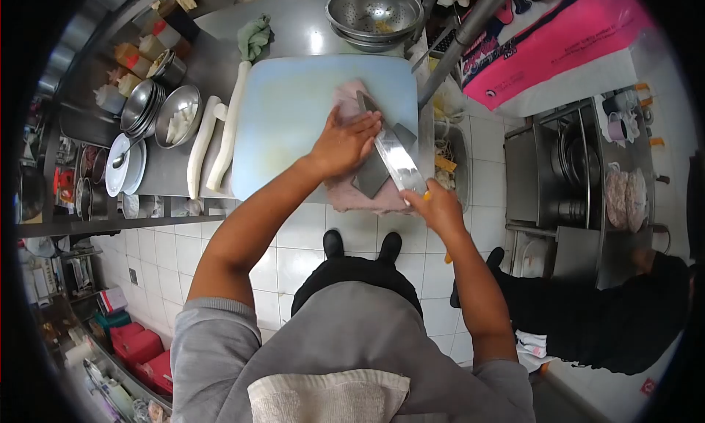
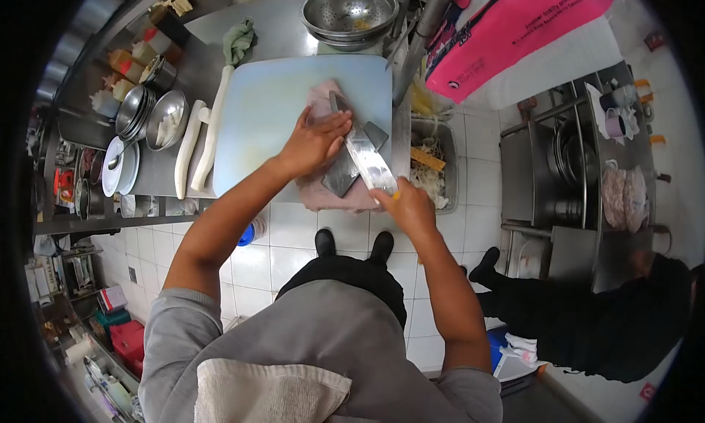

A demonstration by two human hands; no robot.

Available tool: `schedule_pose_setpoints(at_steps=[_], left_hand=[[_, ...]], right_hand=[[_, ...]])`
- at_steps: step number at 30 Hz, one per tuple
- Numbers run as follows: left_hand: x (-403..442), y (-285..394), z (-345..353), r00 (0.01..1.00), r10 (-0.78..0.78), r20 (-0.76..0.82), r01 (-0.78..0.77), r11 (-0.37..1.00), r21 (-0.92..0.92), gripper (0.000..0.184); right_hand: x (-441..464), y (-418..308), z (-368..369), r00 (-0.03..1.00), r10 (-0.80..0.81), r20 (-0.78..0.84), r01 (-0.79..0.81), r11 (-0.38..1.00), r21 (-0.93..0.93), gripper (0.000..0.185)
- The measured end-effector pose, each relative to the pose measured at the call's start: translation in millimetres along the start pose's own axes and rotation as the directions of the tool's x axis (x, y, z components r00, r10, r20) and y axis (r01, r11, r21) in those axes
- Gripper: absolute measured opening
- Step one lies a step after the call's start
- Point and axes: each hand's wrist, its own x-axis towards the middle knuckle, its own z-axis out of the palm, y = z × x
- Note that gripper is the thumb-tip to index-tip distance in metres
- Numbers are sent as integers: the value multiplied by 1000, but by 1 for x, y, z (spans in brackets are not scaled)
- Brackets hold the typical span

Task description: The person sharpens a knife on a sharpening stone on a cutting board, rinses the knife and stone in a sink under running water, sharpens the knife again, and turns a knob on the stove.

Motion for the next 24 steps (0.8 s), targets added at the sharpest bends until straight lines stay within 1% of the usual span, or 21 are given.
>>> schedule_pose_setpoints(at_steps=[1,3,4,5,6,7,8,10,12,13,14,15,17,18,19,20,21,22,24], left_hand=[[-2,1,2,999,25,-34,-26,999,-25,41],[-43,51,5,999,9,45,-7,999,-37,40],[-67,81,2,999,41,22,-41,999,-11,43],[-78,114,-21,995,31,99,-29,999,-18,43],[-85,131,-35,987,46,152,-30,994,-103,42],[-85,132,-37,987,42,153,-25,994,-107,40],[-84,130,-38,987,43,155,-26,993,-114,38],[-67,81,-1,1000,10,7,-9,1000,-24,38],[-22,29,1,974,-135,180,151,986,-77,39],[-14,17,-1,974,-138,179,153,985,-74,39],[-9,9,-3,993,-75,89,81,995,-65,40],[-8,6,-4,1000,-7,-1,7,999,-53,41],[-40,42,5,998,-3,65,3,1000,8,42],[-55,70,-6,998,-55,19,57,989,-134,38],[-71,98,-16,998,3,69,-3,1000,-3,37],[-83,122,-26,995,-34,97,41,996,-73,40],[-86,132,-36,990,-31,138,52,987,-154,42],[-84,122,-33,990,-29,137,50,988,-147,42],[-70,90,-17,999,-50,6,50,998,-39,41]], right_hand=[[-5,0,0,1000,11,9,-11,1000,-1,61],[-71,16,3,993,93,77,-93,996,-1,63],[-102,24,0,950,203,237,-194,979,-62,66],[-136,43,5,956,176,235,-191,981,43,68],[-159,48,2,924,227,308,-251,967,39,67],[-166,47,-7,898,214,384,-276,954,116,66],[-151,43,-5,902,206,378,-269,956,120,66],[-97,30,-2,960,179,215,-161,982,-99,66],[-27,16,-2,997,41,70,-42,999,10,67],[-4,6,-9,990,60,131,-69,996,64,67],[5,-2,-15,978,77,193,-100,988,116,68],[-6,3,-11,978,77,195,-101,988,117,68],[-48,20,4,973,144,179,-157,986,61,65],[-79,25,-2,956,164,244,-195,975,110,64],[-110,35,0,956,162,247,-157,987,-40,64],[-136,43,-3,940,162,301,-195,977,83,65],[-148,36,-13,922,165,349,-240,954,182,64],[-137,34,-11,925,160,346,-235,954,187,64],[-97,29,-6,960,142,241,-140,990,-27,62]])
